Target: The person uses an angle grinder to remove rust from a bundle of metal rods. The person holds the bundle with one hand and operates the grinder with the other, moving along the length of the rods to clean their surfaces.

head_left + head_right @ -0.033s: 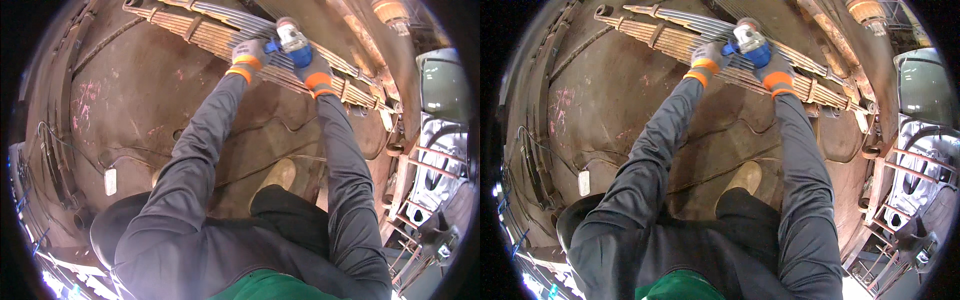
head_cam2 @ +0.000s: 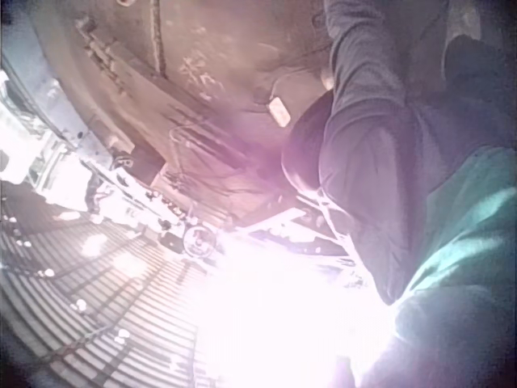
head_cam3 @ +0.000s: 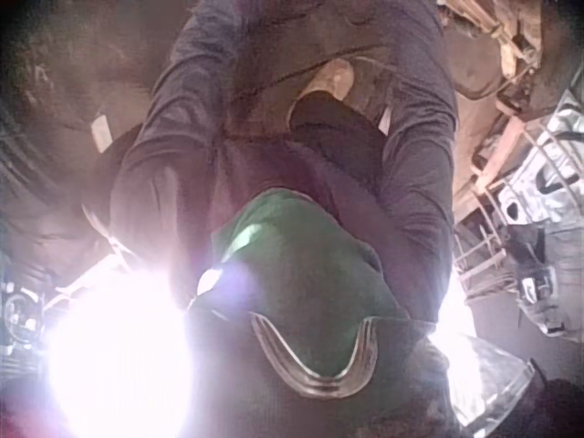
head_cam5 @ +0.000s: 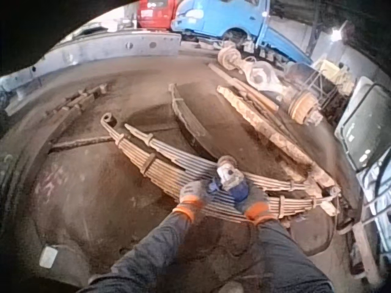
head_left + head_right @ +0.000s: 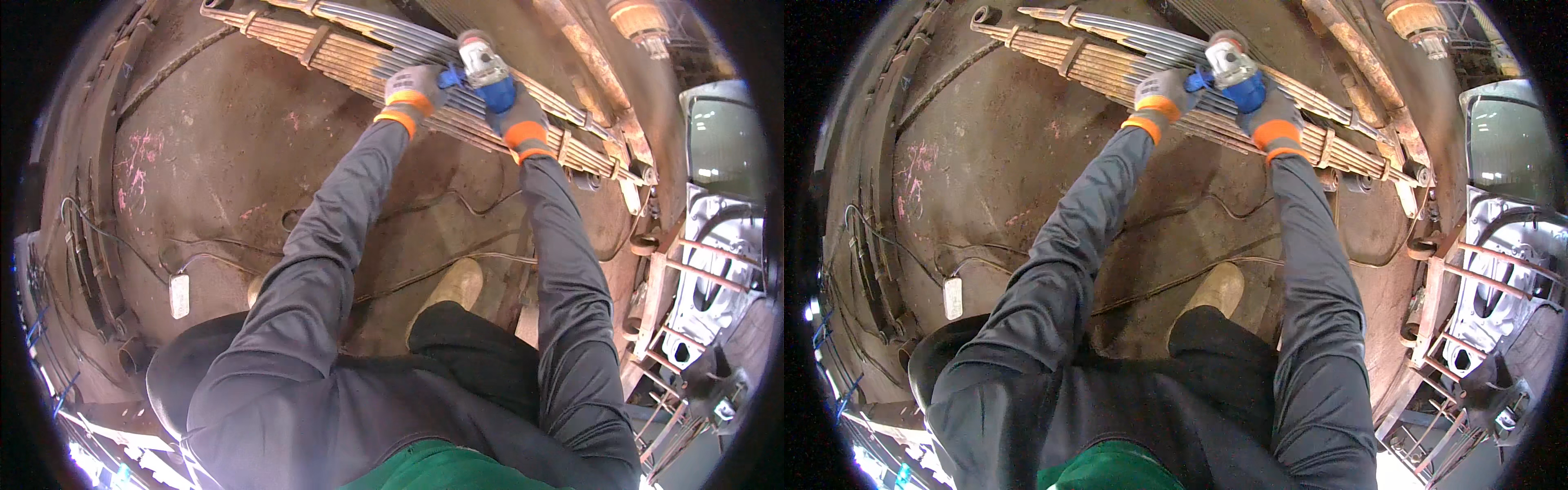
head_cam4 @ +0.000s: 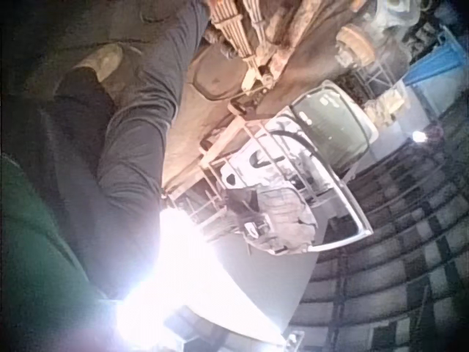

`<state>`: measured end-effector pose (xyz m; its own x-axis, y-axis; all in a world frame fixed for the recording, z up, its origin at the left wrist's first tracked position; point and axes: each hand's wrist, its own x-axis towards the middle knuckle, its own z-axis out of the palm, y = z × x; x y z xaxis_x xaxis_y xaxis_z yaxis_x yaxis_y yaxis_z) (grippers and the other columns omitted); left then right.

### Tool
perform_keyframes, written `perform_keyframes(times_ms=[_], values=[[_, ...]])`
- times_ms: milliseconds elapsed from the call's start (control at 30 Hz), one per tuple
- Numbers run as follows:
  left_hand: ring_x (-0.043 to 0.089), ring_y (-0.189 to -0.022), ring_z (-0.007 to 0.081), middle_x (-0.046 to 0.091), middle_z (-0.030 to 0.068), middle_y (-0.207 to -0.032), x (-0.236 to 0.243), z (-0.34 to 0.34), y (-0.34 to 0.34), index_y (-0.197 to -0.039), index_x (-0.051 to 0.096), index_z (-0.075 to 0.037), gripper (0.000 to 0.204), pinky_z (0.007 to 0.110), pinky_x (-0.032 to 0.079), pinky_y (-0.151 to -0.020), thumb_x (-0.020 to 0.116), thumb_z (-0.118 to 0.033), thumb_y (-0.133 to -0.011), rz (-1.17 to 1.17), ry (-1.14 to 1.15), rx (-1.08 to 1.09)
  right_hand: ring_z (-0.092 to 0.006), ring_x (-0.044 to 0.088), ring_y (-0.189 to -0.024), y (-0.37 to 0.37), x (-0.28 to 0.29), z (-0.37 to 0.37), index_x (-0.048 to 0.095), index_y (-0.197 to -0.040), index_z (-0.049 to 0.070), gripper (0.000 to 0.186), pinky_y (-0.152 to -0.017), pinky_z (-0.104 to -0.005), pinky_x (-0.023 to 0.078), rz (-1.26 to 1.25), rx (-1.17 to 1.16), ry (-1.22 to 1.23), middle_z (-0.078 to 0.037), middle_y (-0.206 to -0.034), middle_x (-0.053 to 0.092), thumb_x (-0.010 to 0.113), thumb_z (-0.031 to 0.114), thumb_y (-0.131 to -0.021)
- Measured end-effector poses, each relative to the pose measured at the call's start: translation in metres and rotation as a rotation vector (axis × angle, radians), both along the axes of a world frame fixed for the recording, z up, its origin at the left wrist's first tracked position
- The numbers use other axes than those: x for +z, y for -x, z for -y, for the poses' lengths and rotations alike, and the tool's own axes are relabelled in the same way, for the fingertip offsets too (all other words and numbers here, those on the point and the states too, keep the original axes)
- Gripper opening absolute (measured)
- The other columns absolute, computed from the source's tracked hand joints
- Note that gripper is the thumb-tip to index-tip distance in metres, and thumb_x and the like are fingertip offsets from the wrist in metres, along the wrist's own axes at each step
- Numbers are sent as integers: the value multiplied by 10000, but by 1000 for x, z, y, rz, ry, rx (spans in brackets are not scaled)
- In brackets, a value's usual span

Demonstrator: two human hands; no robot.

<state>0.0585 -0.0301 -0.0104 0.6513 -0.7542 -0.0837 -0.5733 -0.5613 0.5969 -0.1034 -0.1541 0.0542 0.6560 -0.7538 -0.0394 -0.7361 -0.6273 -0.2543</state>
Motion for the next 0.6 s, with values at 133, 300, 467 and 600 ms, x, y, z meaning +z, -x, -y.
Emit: perform_keyframes(times_ms=[133,300,467,600], values=[[691,-994,383,731,171,-1048,1,20,26,-1088,740,-184,422,487,543,-861,668,-504,-823,-89,59,-43,-357,677,-1084,26,9,14,561,-1366,204,724,-956,-430,526,-141,-124,4,-137,-1174,713,778,354,-692],[686,-1011,381,727,166,-1083,0,38,27,-1096,735,-162,477,490,537,-869,685,-542,-813,-32,17,-53,-376,671,-1083,30,7,27,585,-1305,198,629,-937,-452,529,-136,-107,19,-149,-1169,710,750,366,-722],[666,-1041,392,716,186,-1092,3,9,7,-1179,703,-153,578,479,518,-881,708,-587,-797,-41,-11,-28,-402,670,-1065,5,11,8,613,-1261,139,542,-910,-466,537,-33,12,14,-193,-1111,716,691,289,-747],[686,-1006,350,729,138,-1079,12,-9,-3,-1179,709,-202,464,452,544,-864,703,-493,-818,-2,-112,95,-391,687,-1050,-15,19,-6,612,-1199,108,523,-897,-472,546,-106,39,-132,-207,-1075,721,740,221,-705]])
